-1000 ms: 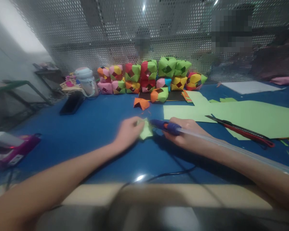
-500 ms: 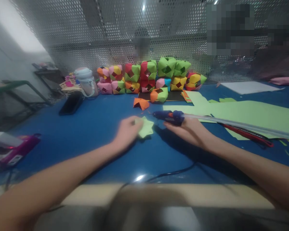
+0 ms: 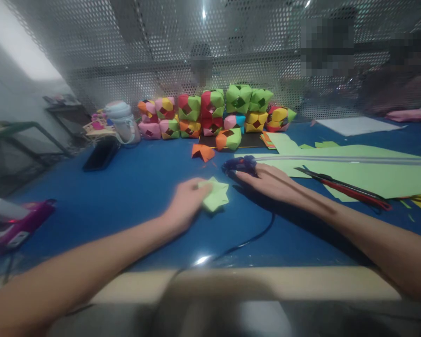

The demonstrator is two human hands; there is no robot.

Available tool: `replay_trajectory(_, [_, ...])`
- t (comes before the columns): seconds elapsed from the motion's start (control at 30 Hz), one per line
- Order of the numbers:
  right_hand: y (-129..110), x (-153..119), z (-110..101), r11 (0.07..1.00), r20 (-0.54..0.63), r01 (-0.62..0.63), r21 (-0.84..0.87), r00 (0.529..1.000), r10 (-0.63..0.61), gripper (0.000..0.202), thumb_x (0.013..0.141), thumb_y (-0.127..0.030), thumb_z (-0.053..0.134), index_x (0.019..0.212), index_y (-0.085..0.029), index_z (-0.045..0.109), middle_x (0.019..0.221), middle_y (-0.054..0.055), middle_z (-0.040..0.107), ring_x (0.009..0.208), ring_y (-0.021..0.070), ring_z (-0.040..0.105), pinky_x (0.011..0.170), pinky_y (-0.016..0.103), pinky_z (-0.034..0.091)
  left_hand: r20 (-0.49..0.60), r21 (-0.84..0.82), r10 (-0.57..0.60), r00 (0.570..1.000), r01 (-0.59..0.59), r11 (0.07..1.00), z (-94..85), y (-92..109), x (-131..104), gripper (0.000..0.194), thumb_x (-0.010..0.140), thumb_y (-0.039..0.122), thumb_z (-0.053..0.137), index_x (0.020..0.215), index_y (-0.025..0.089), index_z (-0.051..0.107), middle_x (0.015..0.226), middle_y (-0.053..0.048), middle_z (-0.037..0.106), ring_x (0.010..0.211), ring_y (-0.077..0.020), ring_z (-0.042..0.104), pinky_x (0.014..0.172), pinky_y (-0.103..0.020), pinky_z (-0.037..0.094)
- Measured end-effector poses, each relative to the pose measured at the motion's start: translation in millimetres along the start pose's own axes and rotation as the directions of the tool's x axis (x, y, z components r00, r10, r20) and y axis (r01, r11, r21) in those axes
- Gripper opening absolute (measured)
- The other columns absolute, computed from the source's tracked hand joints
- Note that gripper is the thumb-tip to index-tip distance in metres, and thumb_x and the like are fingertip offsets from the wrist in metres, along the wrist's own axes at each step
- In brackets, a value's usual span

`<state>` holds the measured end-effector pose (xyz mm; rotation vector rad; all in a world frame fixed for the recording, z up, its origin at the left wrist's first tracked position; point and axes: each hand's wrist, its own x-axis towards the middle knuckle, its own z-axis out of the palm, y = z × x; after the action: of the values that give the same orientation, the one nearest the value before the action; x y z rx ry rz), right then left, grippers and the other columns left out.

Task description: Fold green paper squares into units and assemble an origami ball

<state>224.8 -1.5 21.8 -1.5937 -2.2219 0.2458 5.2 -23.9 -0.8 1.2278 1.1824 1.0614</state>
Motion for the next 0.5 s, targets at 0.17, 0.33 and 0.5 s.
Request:
replay_trajectory(0.17, [-10, -19, -33, 0.936, 0.083, -0.071, -0.345, 0.991, 0.106, 0.045, 0.083, -0.057, 0.048, 0.057, -0.020, 0.054, 0.057, 0.006, 0.058, 0.052, 0.0185, 0.050, 0.049, 0.028, 0.028, -0.027, -0.036, -0.001, 1.000, 0.000, 0.999, -0.2, 0, 0, 0.021, 0.071, 0.032, 0.071, 0.079, 0.013, 0.067, 0.074, -0.007, 0.069, 0.064, -0.0155, 0.063, 0.059, -0.027, 0.047])
replay_trajectory(0.33, [-39, -33, -33, 0.990, 0.101, 0.037, 0.136, 0.994, -0.051, 0.024, 0.083, -0.039, 0.051, 0.070, -0.020, 0.057, 0.062, 0.000, 0.060, 0.054, 0.0133, 0.051, 0.053, 0.025, 0.037, -0.008, 0.073, 0.081, 0.997, -0.080, 0.994, 3.4, 3, -5, 0.022, 0.073, 0.034, 0.068, 0.080, 0.014, 0.069, 0.074, -0.005, 0.069, 0.064, -0.0139, 0.060, 0.061, -0.026, 0.046])
replay_trajectory(0.5, [-52, -29, -7, 0.865, 0.023, 0.004, 0.502, 1.000, -0.018, 0.020, 0.077, -0.037, 0.056, 0.082, -0.017, 0.057, 0.074, 0.002, 0.063, 0.065, 0.0137, 0.055, 0.060, 0.025, 0.043, 0.038, 0.183, 0.133, 0.990, -0.138, 0.973, 10.2, 10, -17, 0.022, 0.074, 0.037, 0.067, 0.077, 0.016, 0.070, 0.074, -0.003, 0.068, 0.065, -0.0138, 0.057, 0.062, -0.026, 0.044])
